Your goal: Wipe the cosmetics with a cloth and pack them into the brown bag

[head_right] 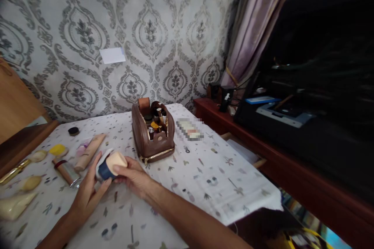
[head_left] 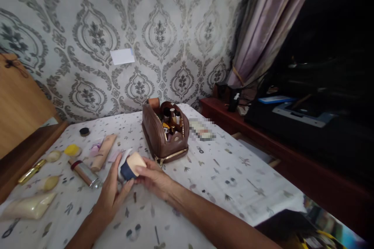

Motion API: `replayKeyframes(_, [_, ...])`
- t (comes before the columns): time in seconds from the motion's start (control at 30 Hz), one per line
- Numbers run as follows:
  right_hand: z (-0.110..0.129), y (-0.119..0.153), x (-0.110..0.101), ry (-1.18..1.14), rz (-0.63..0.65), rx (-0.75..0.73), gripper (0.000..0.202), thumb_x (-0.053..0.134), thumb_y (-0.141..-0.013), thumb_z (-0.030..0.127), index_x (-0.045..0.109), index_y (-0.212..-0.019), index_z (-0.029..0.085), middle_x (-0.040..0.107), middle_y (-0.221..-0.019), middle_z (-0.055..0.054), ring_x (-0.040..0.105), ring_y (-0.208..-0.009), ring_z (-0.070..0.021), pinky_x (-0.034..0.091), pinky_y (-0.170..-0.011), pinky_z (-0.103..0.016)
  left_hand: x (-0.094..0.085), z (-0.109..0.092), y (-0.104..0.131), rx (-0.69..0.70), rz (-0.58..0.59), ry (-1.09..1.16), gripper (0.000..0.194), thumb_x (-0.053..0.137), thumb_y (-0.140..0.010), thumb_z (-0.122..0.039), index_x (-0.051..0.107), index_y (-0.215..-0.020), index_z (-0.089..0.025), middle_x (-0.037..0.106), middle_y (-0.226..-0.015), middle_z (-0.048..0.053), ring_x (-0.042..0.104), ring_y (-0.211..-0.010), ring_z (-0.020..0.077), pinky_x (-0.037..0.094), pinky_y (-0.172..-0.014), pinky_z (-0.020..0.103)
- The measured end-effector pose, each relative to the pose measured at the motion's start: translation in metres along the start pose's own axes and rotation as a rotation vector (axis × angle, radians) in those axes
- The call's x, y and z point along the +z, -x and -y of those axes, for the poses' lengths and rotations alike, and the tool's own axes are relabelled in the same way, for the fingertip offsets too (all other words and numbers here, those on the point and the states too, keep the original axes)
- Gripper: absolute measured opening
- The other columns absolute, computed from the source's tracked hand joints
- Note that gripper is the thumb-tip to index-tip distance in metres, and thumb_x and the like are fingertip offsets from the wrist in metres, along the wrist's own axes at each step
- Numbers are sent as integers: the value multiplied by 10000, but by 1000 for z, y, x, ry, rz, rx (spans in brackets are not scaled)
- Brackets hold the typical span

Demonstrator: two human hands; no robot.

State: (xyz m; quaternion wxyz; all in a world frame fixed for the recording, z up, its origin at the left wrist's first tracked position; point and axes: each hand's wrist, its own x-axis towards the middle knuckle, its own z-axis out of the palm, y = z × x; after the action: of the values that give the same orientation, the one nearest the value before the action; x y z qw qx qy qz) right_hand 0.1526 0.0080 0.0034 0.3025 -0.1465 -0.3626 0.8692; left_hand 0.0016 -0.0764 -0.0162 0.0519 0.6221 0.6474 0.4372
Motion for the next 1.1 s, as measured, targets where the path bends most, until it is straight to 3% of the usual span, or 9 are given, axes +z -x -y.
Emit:
replayKeyframes(0.17, [1,-1,3,82,-56,-87,469,865,-615,328,683,-1018,172,669,-861,4,571,-714,-103,404,-582,-195,-4,-8,-3,31,-68,-8,645,468,-960,-373,234,-1539,-214,367,-1567,144,362,-1434,277,344,-1154,446])
replayKeyframes(0.37, [-4,1,8,28,-37,-78,591,892,-553,247,636,-1084,210,674,-978,-9,600,-828,-131,453,-670,-218,3,-12,-2,-16,-71,35,576,388,-991,-352,261,-1531,-194,383,-1560,140,398,-1415,246,362,-1144,404])
replayKeyframes(0.6, [-5,0,4,95,-47,-117,485,793,-686,539,673,-957,155,620,-767,-3,512,-653,-108,361,-555,-224,-1,-11,2,32,-78,3,520,393,-992,-328,339,-1499,-224,440,-1528,107,403,-1412,232,371,-1141,389])
replayKeyframes(0.77, [0,4,6,134,14,-74,455,880,-585,398,635,-890,164,637,-816,11,570,-759,-129,409,-707,-243,-2,-11,1,51,-162,-2,514,384,-992,-310,343,-1499,-231,434,-1532,99,405,-1408,238,338,-1165,408])
replayKeyframes(0.93, [-4,7,9,164,88,-3,653,939,-436,244,572,-976,218,650,-917,39,612,-887,-157,435,-869,-296,-3,-6,0,175,-143,-21,523,370,-990,-244,327,-1509,-295,416,-1547,50,387,-1418,218,317,-1177,389])
replayKeyframes(1.03, [-7,7,10,119,65,-30,675,936,-430,227,561,-991,216,658,-925,31,619,-891,-159,440,-886,-309,0,-5,2,270,-118,-29,541,374,-986,-226,314,-1512,-337,373,-1573,16,366,-1430,202,319,-1176,366])
replayKeyframes(1.1, [-7,6,10,65,29,-62,648,933,-447,241,565,-979,212,662,-913,26,624,-881,-162,447,-874,-311,3,-5,4,258,-119,-37,545,390,-981,-232,319,-1510,-347,368,-1576,9,366,-1431,202,327,-1175,371])
